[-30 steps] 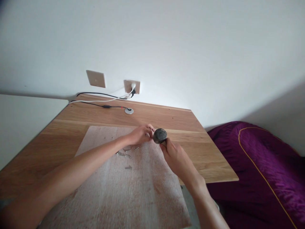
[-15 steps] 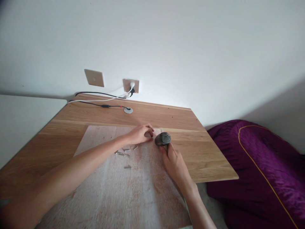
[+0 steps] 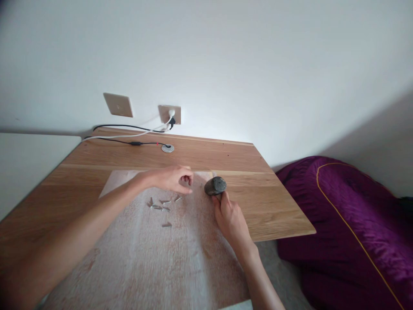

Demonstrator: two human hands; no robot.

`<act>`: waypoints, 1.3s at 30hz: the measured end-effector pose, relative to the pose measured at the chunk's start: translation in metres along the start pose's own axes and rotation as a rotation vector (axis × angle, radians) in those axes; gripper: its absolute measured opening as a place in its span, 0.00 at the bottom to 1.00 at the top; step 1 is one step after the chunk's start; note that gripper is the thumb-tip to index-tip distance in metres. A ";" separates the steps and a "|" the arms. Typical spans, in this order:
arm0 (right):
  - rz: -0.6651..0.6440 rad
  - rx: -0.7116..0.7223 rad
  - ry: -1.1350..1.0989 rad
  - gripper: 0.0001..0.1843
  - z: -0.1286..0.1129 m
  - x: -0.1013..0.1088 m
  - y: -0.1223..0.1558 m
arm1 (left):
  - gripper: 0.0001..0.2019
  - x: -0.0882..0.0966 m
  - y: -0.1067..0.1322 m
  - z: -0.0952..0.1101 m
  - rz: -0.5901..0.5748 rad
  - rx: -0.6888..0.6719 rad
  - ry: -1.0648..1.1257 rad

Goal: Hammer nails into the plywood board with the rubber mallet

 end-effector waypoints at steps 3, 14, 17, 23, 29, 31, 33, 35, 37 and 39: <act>-0.002 0.003 -0.001 0.13 0.000 0.000 0.001 | 0.12 0.006 0.006 -0.002 -0.173 0.054 0.008; -0.027 0.015 -0.002 0.14 0.002 0.000 0.000 | 0.05 -0.003 0.003 0.003 -0.121 0.054 0.003; -0.033 0.015 -0.008 0.14 0.001 0.001 0.000 | 0.03 -0.005 -0.001 0.001 0.041 0.021 -0.040; -0.032 0.005 -0.023 0.15 -0.001 0.003 0.000 | 0.05 -0.008 -0.002 -0.012 0.157 0.007 -0.169; 0.013 0.054 -0.021 0.15 0.002 -0.001 0.001 | 0.06 -0.008 -0.001 -0.006 0.140 -0.056 -0.195; 0.009 0.054 -0.013 0.16 0.003 -0.002 0.001 | 0.06 -0.009 -0.001 -0.004 0.149 -0.072 -0.203; 0.011 0.052 -0.008 0.15 0.003 -0.001 0.001 | 0.06 -0.010 -0.002 -0.003 0.147 -0.079 -0.203; 0.009 0.048 -0.001 0.15 0.003 0.000 0.001 | 0.06 -0.010 -0.002 -0.004 0.130 -0.082 -0.208; 0.002 0.046 0.005 0.15 0.001 0.001 0.001 | 0.06 -0.011 -0.003 -0.005 0.114 -0.088 -0.222; -0.008 0.042 0.008 0.15 0.000 0.001 0.001 | 0.06 -0.010 -0.003 -0.006 0.101 -0.095 -0.235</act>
Point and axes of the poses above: each hand's wrist, its own y-axis away from the middle knuckle, its own x-axis out of the back of the hand, z = x × y, the point moved 4 cm from there along -y, towards the middle knuckle, and after that the axes turned 10 degrees about z, right-handed, at the moved point
